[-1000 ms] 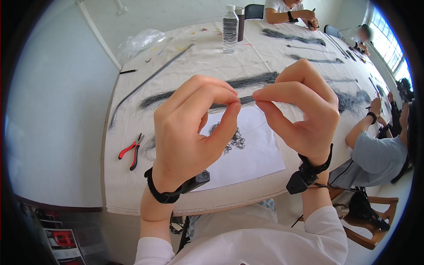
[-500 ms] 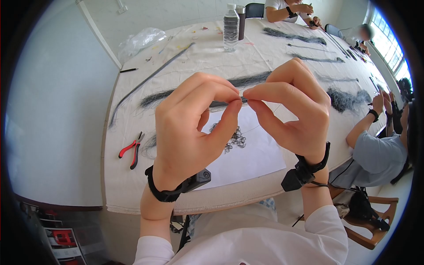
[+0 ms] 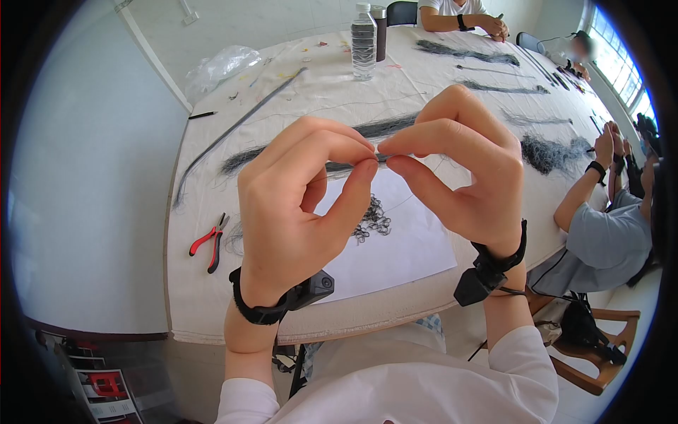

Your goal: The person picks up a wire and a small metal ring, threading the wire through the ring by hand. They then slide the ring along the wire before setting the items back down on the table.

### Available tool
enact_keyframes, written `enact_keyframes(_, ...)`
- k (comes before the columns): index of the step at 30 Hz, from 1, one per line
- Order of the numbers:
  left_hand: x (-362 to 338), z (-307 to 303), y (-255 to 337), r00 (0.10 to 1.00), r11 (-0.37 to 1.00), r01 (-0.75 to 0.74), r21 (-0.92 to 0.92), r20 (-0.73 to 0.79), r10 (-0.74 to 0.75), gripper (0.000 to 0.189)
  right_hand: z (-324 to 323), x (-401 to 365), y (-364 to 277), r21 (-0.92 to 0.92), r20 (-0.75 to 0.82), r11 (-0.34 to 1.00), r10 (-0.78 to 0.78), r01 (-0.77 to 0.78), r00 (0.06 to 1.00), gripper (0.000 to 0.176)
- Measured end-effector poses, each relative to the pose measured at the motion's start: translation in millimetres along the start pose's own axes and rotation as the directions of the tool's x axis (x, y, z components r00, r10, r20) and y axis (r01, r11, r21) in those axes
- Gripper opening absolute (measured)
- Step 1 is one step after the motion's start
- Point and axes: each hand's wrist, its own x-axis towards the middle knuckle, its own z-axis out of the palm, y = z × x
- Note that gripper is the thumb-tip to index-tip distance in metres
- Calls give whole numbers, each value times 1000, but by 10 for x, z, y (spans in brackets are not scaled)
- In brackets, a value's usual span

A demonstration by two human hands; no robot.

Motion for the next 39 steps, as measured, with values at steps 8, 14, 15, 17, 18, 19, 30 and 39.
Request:
enact_keyframes(8, 5, -15, 11, 1000, 1000, -4, -15, -7, 4, 12, -18, 15, 10, -28, 35, 999, -37, 38, 999, 22)
enact_keyframes(14, 9, -14, -2, 999, 999, -46, -1, -9, 46, 14, -1, 12, 15, -34, 28, 999, -19, 20, 999, 21)
enact_keyframes(15, 11, -14, -3, 998, 998, -55, 13, -8, 55, 14, 1, 12, 16, -34, 29, 999, -20, 21, 999, 21)
enact_keyframes(17, 13, -13, -6, 998, 998, -65, 27, -7, 65, 15, 3, 12, 18, -44, 24, 999, -25, 27, 999, 21)
enact_keyframes(18, 12, -10, -7, 997, 996, -76, 35, -10, 77, 15, -1, 13, 19, -44, 24, 999, -26, 27, 999, 21)
enact_keyframes(19, 12, -7, -8, 996, 995, -88, 44, -13, 88, 15, -9, 17, 22, -56, 40, 997, -45, 47, 998, 22)
enact_keyframes(30, 14, -6, -13, 994, 994, -100, 51, -30, 101, 16, 5, 27, 9, -20, 39, 999, -41, 41, 998, 21)
enact_keyframes(39, 14, -12, -14, 995, 995, -92, 41, -22, 93, 15, 3, 25, 6, -65, 53, 997, -40, 44, 998, 21)
